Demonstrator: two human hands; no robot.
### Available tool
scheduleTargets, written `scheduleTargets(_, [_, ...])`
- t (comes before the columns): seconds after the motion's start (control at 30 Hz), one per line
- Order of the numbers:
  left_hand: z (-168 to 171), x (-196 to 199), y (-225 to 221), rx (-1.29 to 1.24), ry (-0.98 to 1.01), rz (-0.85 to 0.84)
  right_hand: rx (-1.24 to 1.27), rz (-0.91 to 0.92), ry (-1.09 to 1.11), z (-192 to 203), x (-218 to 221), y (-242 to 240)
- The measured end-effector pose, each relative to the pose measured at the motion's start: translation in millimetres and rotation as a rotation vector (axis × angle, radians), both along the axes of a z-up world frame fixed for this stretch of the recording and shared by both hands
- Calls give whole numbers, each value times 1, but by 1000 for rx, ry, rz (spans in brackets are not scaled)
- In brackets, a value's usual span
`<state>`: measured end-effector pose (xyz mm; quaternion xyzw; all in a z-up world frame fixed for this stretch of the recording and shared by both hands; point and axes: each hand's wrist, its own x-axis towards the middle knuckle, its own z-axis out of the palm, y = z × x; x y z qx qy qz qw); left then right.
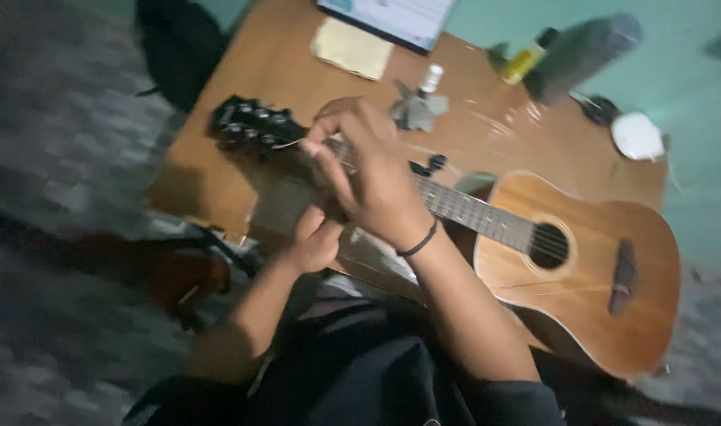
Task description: Replacing strings on an acoustic guitar by removing bridge pins, threading new strings, and winding tuning pegs.
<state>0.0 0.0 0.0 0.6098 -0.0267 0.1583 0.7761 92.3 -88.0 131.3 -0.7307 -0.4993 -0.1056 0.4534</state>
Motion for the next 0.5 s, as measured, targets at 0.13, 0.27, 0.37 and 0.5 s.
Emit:
scheduleTargets(0.13, [-46, -4, -19, -203, 59, -74, 55, -62, -11, -18, -4, -26])
scheduleTargets(0.27, [22, -13, -10, -385, -41, -120, -44, -37, 239, 1, -35, -77])
scheduleTargets(0.37, [49, -15, 4, -362, 112, -34, -322, -32, 408, 3, -53, -122])
scheduleTargets(0.5, [72, -15, 18, -285, 347, 217, -453, -40, 224, -31, -73, -190])
